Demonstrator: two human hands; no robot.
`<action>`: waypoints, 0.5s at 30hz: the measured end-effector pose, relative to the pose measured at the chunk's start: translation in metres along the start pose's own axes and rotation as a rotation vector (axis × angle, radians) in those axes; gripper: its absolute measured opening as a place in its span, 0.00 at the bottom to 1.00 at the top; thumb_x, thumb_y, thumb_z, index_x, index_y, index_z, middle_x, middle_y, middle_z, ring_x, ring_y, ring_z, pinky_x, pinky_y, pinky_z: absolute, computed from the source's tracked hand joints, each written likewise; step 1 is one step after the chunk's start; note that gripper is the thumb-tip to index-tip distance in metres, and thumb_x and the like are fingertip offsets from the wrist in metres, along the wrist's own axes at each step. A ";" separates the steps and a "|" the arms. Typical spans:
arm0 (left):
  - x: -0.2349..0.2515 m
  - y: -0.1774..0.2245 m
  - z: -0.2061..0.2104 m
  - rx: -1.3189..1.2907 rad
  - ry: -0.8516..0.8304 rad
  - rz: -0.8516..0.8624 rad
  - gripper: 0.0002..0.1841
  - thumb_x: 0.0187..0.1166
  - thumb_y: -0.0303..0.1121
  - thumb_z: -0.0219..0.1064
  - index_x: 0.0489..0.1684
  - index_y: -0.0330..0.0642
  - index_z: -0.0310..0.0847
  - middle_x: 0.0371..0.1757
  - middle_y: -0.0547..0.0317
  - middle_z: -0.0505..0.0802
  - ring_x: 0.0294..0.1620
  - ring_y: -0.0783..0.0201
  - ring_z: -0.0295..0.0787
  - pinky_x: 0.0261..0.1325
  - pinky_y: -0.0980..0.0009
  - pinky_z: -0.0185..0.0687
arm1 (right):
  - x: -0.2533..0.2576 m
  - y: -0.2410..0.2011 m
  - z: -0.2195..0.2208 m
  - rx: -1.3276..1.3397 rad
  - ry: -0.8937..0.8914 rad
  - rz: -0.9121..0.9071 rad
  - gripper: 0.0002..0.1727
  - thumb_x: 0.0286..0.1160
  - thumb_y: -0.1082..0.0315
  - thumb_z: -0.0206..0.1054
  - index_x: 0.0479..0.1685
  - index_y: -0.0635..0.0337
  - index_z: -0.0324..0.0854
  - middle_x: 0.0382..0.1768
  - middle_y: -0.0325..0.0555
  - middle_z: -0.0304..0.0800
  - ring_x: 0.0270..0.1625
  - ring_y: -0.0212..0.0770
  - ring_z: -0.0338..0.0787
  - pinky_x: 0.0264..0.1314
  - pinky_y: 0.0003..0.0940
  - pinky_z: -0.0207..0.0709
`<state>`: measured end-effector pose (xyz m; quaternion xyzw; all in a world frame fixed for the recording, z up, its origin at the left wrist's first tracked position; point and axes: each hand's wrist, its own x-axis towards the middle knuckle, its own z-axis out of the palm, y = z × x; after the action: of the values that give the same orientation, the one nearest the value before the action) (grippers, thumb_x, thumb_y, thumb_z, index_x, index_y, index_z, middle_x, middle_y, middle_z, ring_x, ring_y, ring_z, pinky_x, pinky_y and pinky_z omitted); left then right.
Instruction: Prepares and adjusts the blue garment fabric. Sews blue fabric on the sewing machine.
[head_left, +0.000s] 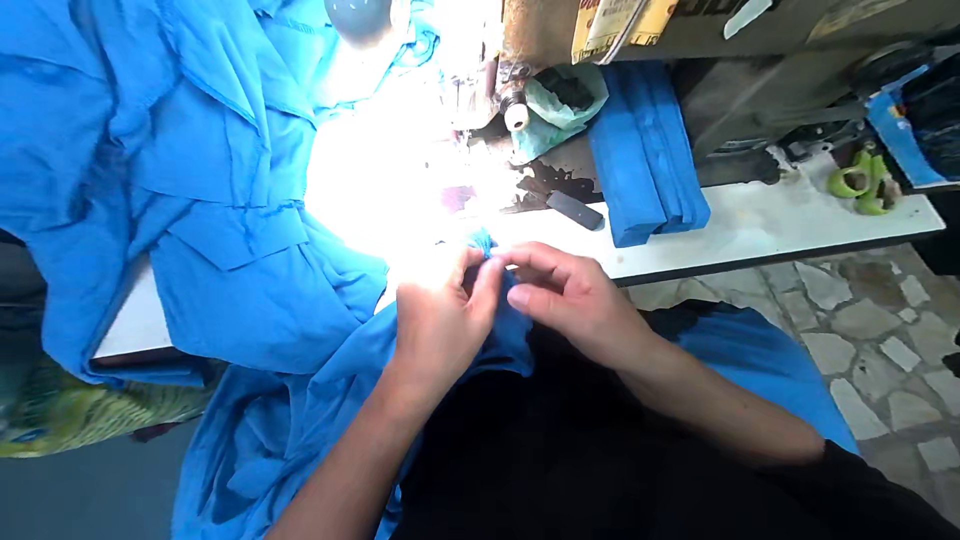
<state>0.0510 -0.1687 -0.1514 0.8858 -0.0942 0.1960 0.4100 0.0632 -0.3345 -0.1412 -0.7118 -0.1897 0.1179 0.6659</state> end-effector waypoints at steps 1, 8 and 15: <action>-0.003 -0.002 0.002 0.005 0.006 -0.003 0.07 0.74 0.31 0.70 0.38 0.35 0.87 0.29 0.58 0.90 0.26 0.76 0.84 0.32 0.82 0.80 | -0.003 -0.001 0.000 0.048 -0.040 0.016 0.23 0.73 0.69 0.65 0.68 0.68 0.80 0.56 0.42 0.84 0.49 0.24 0.88 0.51 0.19 0.86; -0.005 -0.002 -0.021 -0.287 -0.061 0.072 0.04 0.70 0.26 0.62 0.38 0.36 0.80 0.29 0.68 0.84 0.26 0.87 0.75 0.30 0.92 0.73 | 0.032 0.001 -0.038 -0.297 -0.001 -0.441 0.12 0.71 0.79 0.58 0.46 0.70 0.85 0.51 0.49 0.85 0.50 0.27 0.86 0.51 0.19 0.83; 0.002 0.001 -0.077 -0.269 -0.127 0.242 0.03 0.73 0.37 0.65 0.39 0.55 0.80 0.38 0.81 0.86 0.36 0.90 0.81 0.38 0.91 0.77 | 0.045 0.008 -0.045 -0.409 -0.291 -0.553 0.10 0.77 0.71 0.65 0.37 0.68 0.91 0.46 0.53 0.91 0.55 0.40 0.88 0.60 0.32 0.80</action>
<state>0.0315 -0.1106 -0.1047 0.8158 -0.2510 0.1733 0.4913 0.1238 -0.3563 -0.1415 -0.7278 -0.4872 -0.0069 0.4827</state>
